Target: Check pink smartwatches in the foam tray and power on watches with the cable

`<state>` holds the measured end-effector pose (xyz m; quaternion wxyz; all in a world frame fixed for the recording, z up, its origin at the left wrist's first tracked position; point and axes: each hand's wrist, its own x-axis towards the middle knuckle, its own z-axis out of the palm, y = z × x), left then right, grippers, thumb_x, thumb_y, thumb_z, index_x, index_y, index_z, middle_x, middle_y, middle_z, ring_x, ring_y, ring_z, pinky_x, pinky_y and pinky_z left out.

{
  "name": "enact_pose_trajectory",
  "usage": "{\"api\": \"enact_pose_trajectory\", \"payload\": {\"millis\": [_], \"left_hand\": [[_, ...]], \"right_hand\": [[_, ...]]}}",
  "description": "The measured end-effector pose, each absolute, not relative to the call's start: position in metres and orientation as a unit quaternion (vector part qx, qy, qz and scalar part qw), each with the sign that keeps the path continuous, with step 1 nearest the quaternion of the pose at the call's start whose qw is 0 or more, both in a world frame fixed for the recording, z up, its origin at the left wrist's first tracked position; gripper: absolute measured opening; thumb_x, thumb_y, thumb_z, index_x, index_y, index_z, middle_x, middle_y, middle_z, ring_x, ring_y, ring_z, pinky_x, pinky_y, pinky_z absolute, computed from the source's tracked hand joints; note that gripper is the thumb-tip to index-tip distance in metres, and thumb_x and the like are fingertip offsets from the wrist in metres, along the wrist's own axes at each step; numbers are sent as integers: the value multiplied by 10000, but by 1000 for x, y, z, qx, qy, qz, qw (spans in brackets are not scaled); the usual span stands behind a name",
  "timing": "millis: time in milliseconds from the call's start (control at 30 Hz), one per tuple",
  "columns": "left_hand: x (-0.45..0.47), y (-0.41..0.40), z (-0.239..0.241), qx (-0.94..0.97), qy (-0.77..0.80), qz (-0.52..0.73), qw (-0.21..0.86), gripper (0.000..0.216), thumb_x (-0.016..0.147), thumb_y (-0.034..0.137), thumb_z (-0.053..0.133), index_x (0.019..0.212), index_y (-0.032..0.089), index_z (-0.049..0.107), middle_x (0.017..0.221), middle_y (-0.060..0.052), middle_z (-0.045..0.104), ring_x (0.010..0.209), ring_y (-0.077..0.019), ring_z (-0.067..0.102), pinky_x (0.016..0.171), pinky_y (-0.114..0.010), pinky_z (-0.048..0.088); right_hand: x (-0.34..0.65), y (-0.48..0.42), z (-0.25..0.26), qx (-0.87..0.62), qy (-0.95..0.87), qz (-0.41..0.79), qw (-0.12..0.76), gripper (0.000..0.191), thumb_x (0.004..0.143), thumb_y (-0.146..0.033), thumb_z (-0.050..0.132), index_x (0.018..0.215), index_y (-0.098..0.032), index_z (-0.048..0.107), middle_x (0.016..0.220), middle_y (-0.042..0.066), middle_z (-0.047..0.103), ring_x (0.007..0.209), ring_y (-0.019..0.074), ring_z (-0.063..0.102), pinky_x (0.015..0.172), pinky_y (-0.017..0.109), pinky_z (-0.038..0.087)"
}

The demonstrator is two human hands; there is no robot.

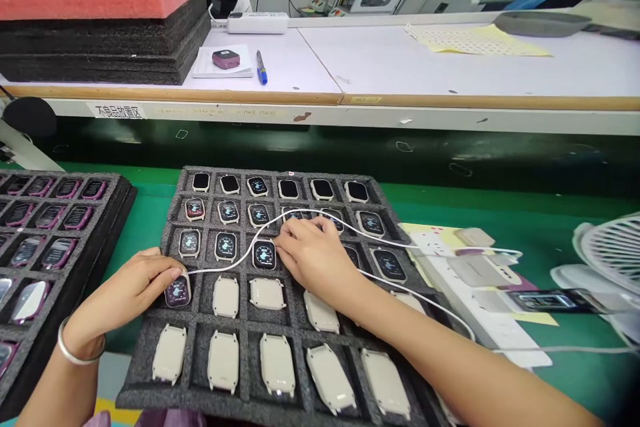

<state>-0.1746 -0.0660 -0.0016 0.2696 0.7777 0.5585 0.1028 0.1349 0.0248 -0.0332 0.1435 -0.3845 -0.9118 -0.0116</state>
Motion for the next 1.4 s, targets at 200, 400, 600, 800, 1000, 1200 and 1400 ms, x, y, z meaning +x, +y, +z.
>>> {"api": "enact_pose_trajectory", "payload": {"millis": [200,400,600,800,1000,1200,1400], "left_hand": [[-174,-67,-2,767,566,102,286,400,1017,423,341,966,242,694,858,-4,691,820,-183,571,812,-288,434],[-174,-67,-3,759,571,107,294,383,1010,427,364,977,245,700,871,-7,690,842,-183,568,791,-278,436],[-172,-67,1,759,576,91,291,392,1012,431,349,995,229,684,884,-15,693,872,-192,582,849,-319,416],[-171,-71,4,753,591,87,276,356,995,452,384,986,237,667,926,-19,708,895,-201,600,931,-382,387],[-151,-82,12,657,681,298,122,210,931,383,541,884,220,665,969,-34,686,950,-207,604,906,-380,427],[-105,-96,0,776,565,200,198,155,928,288,591,831,231,697,835,2,707,825,-168,612,935,-422,363],[-87,-95,2,855,516,44,-24,85,915,252,611,855,208,653,886,-37,696,896,-234,582,1002,-518,299]], "right_hand": [[135,23,-30,-390,-912,-15,124,281,940,-126,476,750,-165,679,833,59,629,766,184,522,851,380,247],[137,25,-30,-400,-905,43,141,232,934,-172,491,797,-183,679,862,56,650,788,185,531,842,379,255],[139,32,-30,-418,-887,142,133,200,912,-199,501,810,-201,674,888,54,648,839,203,570,816,374,288],[139,34,-35,-431,-880,144,136,198,895,-252,508,798,-207,675,882,63,653,863,232,577,763,368,297],[135,32,-32,-435,-880,136,131,174,881,-229,524,807,-211,680,888,62,664,873,238,581,760,370,286],[132,30,-26,-443,-881,117,120,200,886,-212,517,770,-207,680,887,67,659,870,237,567,752,360,281],[123,25,-16,-464,-874,118,86,197,881,-160,524,767,-196,681,918,58,674,929,240,581,785,375,278]]}}
